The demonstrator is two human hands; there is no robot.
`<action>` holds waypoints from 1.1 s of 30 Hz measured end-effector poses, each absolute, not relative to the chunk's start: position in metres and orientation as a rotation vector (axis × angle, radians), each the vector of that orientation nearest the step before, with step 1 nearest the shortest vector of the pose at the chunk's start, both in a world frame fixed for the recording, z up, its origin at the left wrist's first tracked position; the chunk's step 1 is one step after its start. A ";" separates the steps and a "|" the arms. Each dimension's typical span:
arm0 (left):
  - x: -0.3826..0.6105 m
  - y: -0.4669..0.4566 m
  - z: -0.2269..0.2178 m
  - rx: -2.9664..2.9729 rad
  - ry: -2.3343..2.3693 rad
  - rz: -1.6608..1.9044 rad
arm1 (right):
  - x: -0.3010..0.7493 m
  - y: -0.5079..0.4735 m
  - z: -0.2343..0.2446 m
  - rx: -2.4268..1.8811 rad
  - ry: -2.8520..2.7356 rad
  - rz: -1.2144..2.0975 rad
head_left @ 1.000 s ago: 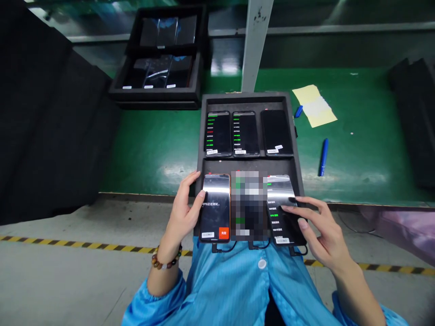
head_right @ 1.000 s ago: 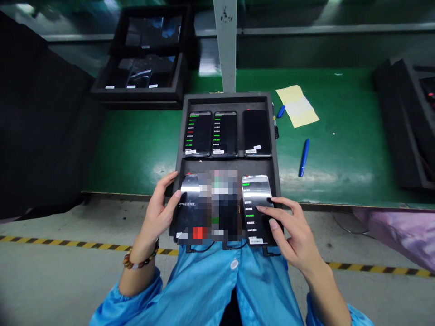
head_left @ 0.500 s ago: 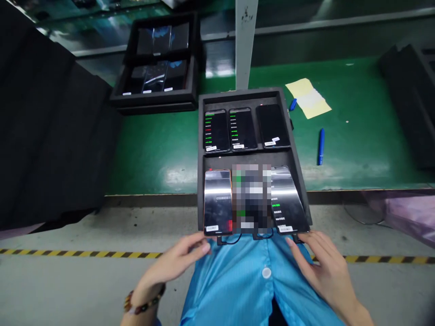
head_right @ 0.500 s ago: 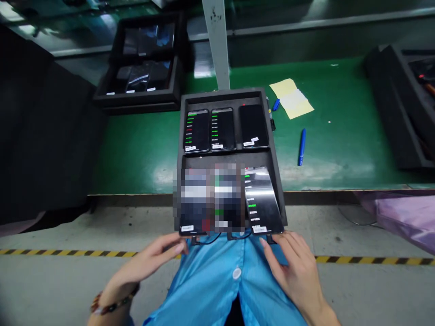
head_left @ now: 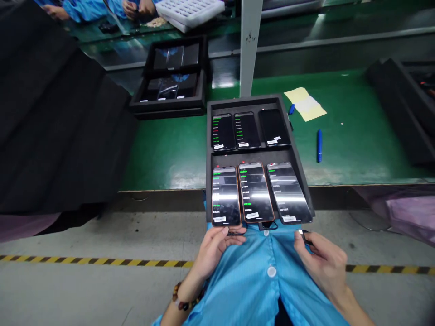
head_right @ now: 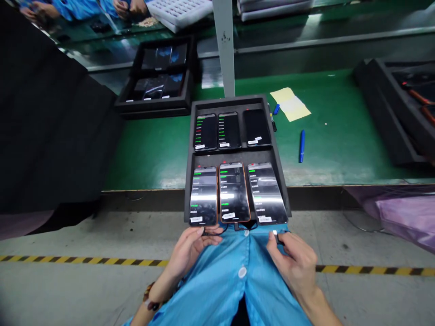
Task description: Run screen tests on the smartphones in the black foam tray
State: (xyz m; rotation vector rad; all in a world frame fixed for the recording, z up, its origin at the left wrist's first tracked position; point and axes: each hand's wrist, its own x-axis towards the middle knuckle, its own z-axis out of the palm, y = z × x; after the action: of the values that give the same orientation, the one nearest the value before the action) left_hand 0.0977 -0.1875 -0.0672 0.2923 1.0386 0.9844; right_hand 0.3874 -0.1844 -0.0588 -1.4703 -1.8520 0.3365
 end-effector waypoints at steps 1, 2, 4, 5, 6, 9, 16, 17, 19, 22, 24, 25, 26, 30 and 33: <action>0.099 -0.187 -0.067 0.291 1.053 0.980 | 0.387 -0.186 -0.056 -1.383 -1.900 0.317; 0.101 -0.187 -0.067 0.293 1.067 0.976 | 0.385 -0.187 -0.053 -1.296 -1.953 0.303; 0.105 -0.188 -0.067 0.302 1.096 0.976 | 0.377 -0.186 -0.045 -1.218 -2.066 0.304; 0.107 -0.188 -0.067 0.307 1.112 0.982 | 0.371 -0.184 -0.041 -1.254 -2.119 0.297; 0.109 -0.189 -0.067 0.310 1.132 0.992 | 0.363 -0.181 -0.037 -1.330 -2.170 0.274; 0.116 -0.191 -0.068 0.299 1.210 1.019 | 0.338 -0.170 -0.029 -1.548 -2.311 0.094; 0.119 -0.201 -0.081 0.334 1.257 1.002 | 0.311 -0.152 -0.023 -1.552 -2.379 -0.113; 0.118 -0.202 -0.082 0.374 1.213 0.968 | 0.310 -0.151 -0.024 -1.547 -2.364 -0.112; 0.117 -0.202 -0.083 0.487 1.128 0.876 | 0.308 -0.150 -0.027 -1.534 -2.316 -0.080; 0.117 -0.195 -0.078 0.775 1.100 0.781 | 0.307 -0.152 -0.033 -1.512 -2.218 0.057; 0.117 -0.186 -0.072 1.003 1.130 0.776 | 0.310 -0.154 -0.032 -1.482 -2.169 0.155; 0.117 -0.181 -0.067 1.100 1.131 0.768 | 0.313 -0.155 -0.031 -1.438 -2.168 0.208; 0.118 -0.176 -0.061 1.179 1.110 0.749 | 0.319 -0.157 -0.029 -1.378 -2.176 0.274; 0.123 -0.159 -0.026 1.360 0.833 0.609 | 0.354 -0.170 -0.017 -1.220 -2.096 0.764; 0.136 -0.145 -0.001 1.429 0.683 0.604 | 0.382 -0.185 -0.014 -1.159 -1.928 1.112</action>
State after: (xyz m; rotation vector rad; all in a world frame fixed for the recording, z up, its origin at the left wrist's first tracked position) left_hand 0.1363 -0.1449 -0.0007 1.4293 0.6828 0.6043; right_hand 0.3818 -0.1845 -0.0139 -1.1592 -1.9282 1.1122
